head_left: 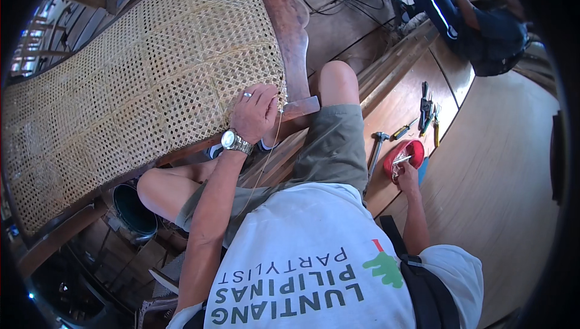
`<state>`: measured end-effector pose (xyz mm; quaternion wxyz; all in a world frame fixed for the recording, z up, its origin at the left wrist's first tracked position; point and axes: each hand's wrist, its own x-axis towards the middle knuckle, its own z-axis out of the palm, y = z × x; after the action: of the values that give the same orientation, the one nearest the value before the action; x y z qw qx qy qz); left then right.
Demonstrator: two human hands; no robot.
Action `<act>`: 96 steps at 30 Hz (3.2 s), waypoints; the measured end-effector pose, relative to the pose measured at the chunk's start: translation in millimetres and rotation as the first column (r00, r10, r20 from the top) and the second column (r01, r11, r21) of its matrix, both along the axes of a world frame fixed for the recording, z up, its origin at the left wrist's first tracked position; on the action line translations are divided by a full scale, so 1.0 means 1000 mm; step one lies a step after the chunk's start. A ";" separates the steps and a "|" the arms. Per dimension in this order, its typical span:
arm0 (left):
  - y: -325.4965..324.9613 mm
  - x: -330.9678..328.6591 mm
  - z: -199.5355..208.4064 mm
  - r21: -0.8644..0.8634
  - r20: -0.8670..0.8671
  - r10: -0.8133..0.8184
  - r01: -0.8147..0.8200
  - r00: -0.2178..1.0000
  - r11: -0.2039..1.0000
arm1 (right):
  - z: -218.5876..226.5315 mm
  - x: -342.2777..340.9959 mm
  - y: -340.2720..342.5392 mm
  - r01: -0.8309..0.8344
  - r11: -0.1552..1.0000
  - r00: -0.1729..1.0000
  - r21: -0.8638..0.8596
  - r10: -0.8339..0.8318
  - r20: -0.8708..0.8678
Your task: Repairing the seat of a cane chair using cane strips and a hammer.
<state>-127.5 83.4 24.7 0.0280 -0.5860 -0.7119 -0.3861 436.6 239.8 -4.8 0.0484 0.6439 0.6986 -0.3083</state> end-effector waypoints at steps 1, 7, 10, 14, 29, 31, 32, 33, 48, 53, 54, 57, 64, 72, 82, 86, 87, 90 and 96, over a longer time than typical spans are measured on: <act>0.000 0.000 0.000 0.002 -0.012 0.000 0.000 1.000 1.000 | 0.001 0.003 0.001 0.040 0.999 0.998 -0.007 -0.040 0.048; 0.000 0.001 0.001 0.004 -0.033 0.000 0.000 0.999 1.000 | 0.019 0.013 0.012 0.022 0.996 0.999 -0.088 -0.020 0.026; 0.000 0.001 -0.001 0.014 -0.024 0.002 -0.002 1.000 1.000 | 0.029 0.004 0.013 0.149 0.966 0.980 -0.211 -0.173 -0.097; -0.001 0.000 -0.003 0.018 -0.002 -0.004 0.004 1.000 1.000 | 0.052 -0.040 0.020 0.094 0.991 0.987 0.095 -0.080 -0.141; -0.005 -0.003 0.005 0.010 0.090 -0.088 0.088 0.992 0.996 | 0.068 -0.396 0.000 -0.317 0.729 0.474 -0.607 -0.432 -0.767; -0.005 -0.004 0.005 -0.001 0.111 -0.089 0.090 0.990 0.996 | 0.060 -0.404 -0.003 -0.302 0.703 0.477 -0.644 -0.473 -0.741; -0.004 -0.004 0.005 -0.008 0.121 -0.091 0.092 0.989 0.996 | 0.057 -0.406 -0.004 -0.289 0.689 0.480 -0.664 -0.496 -0.724; -0.004 -0.004 0.006 -0.012 0.117 -0.099 0.101 0.988 0.995 | 0.054 -0.407 -0.006 -0.304 0.679 0.481 -0.668 -0.496 -0.723; -0.006 -0.004 0.013 -0.136 0.089 -0.180 0.191 0.980 0.972 | 0.050 -0.409 -0.018 -0.341 0.709 0.586 -0.618 -0.354 -0.729; -0.006 -0.002 0.006 -0.128 0.061 -0.207 0.213 0.977 0.969 | 0.060 -0.414 -0.015 -0.328 0.830 0.685 -0.450 -0.119 -0.719; -0.006 -0.002 0.005 -0.131 0.067 -0.202 0.209 0.977 0.969 | 0.061 -0.414 -0.013 -0.339 0.835 0.705 -0.433 -0.080 -0.705; -0.007 -0.004 0.001 -0.131 0.081 -0.195 0.204 0.977 0.970 | 0.062 -0.415 -0.007 -0.360 0.822 0.732 -0.441 -0.045 -0.680; -0.005 -0.011 -0.005 -0.022 0.218 -0.114 0.122 0.969 0.992 | 0.055 -0.417 -0.035 -0.353 0.928 0.654 -0.120 0.153 -0.741; -0.004 -0.013 -0.006 -0.001 0.261 -0.097 0.101 0.961 0.995 | 0.049 -0.419 -0.059 -0.188 0.981 0.675 -0.050 0.092 -0.732; -0.006 -0.014 -0.004 -0.006 0.288 -0.125 0.132 0.950 0.991 | 0.041 -0.411 -0.054 -0.272 0.925 0.557 0.264 0.375 -0.741; -0.006 -0.014 -0.003 -0.016 0.272 -0.133 0.142 0.953 0.990 | 0.044 -0.412 -0.053 -0.282 0.877 0.544 0.389 0.480 -0.689; -0.006 -0.013 -0.003 -0.034 0.247 -0.127 0.140 0.961 0.990 | 0.044 -0.411 -0.053 -0.276 0.882 0.538 0.381 0.470 -0.699; -0.005 -0.011 -0.003 -0.048 0.224 -0.129 0.143 0.966 0.989 | 0.042 -0.411 -0.054 -0.247 0.960 0.645 0.132 0.265 -0.717; -0.003 -0.010 -0.002 -0.032 0.235 -0.118 0.129 0.965 0.991 | 0.039 -0.410 -0.061 -0.197 0.980 0.604 0.038 0.152 -0.782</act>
<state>-137.7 80.0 22.6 -0.0934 -0.5806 -0.6811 -0.4361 26.8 178.4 34.0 -0.2131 0.3731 0.7012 -0.5690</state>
